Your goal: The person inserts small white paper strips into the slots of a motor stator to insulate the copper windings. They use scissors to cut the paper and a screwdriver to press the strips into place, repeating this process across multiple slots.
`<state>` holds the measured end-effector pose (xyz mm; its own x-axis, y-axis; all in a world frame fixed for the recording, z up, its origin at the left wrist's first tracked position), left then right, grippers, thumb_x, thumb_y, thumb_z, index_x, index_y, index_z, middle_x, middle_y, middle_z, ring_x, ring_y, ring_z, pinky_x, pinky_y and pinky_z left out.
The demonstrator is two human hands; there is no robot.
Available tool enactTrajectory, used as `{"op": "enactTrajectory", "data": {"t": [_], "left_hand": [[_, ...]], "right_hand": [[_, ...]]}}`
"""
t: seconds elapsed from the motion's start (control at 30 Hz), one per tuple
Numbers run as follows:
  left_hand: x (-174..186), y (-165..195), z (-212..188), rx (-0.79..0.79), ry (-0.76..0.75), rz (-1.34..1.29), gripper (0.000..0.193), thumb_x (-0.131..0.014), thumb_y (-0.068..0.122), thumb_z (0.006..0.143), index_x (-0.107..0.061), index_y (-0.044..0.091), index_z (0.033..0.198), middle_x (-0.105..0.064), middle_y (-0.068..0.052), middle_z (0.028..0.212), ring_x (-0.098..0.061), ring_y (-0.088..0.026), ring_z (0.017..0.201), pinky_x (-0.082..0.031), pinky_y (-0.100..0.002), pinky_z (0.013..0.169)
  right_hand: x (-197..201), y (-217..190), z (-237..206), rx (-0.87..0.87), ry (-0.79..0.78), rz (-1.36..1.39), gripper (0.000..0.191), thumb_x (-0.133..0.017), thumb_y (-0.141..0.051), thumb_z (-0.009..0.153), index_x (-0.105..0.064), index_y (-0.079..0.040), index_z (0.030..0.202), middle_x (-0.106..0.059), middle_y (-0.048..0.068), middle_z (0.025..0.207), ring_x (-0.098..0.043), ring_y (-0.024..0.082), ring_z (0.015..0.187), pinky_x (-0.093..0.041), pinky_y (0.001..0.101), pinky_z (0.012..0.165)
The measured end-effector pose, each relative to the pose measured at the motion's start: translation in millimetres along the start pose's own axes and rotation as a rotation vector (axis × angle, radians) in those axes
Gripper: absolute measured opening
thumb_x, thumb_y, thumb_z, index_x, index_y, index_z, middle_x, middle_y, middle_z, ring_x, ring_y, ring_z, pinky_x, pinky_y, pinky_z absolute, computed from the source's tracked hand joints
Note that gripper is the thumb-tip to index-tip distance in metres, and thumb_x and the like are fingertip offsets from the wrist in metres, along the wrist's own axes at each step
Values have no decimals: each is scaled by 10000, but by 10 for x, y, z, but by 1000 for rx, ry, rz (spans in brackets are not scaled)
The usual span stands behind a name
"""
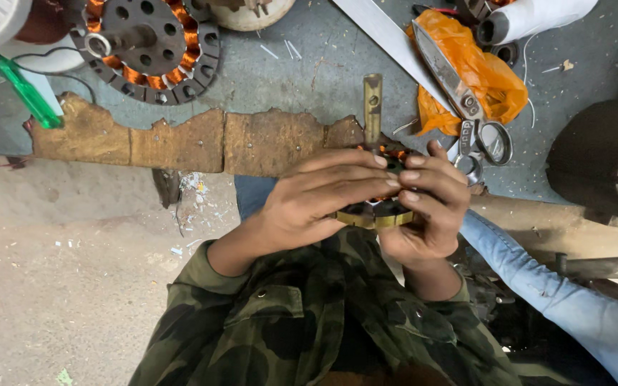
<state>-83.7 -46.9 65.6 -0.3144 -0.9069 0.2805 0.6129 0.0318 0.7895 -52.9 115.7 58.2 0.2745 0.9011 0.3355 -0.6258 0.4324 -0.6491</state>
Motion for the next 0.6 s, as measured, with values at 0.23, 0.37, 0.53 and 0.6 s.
{"op": "enactTrajectory", "data": {"t": [0.23,0.37,0.53,0.6], "left_hand": [[-44,4,-43,3,33,75,382,-758,5,891,-714,64,1266,-732,-61,1273,-671,-245,1296,-559,-410,1111],[-77,26,-72,25,33,139,400,-739,-19,876,-713,93,1259,-733,-45,1273,-684,-236,1284,-543,-405,1072],[-11,-39,-105,-7,121,27,568,-721,-5,816,-599,24,1370,-669,-133,1347,-649,-298,1307,-537,-442,1088],[-30,-195,-89,106,236,-163,610,-722,-64,841,-558,11,1424,-645,-152,1392,-659,-268,1302,-565,-416,1092]], "right_hand": [[19,7,-134,-32,136,3,184,-717,-102,963,-537,-84,998,-619,95,1083,-652,257,1107,-437,539,1215],[7,-5,-116,-84,86,41,202,-734,-38,975,-535,-71,967,-623,93,1100,-641,246,1116,-401,539,1250],[-20,22,110,-44,-5,109,283,-743,-113,869,-565,-34,1075,-633,118,1188,-622,274,1165,-425,546,1231],[16,123,174,-106,99,270,519,-811,-231,874,-487,2,1206,-551,123,1299,-574,273,1244,-446,491,1159]]}}
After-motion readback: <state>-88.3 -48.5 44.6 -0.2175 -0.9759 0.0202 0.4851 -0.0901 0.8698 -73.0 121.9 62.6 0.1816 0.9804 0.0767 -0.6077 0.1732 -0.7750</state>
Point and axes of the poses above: each hand's wrist, its own z-axis towards the middle knuckle, its own x-axis out of the back of the hand, y = z × x, the point moved 7 cm from there along z, towards the middle knuckle
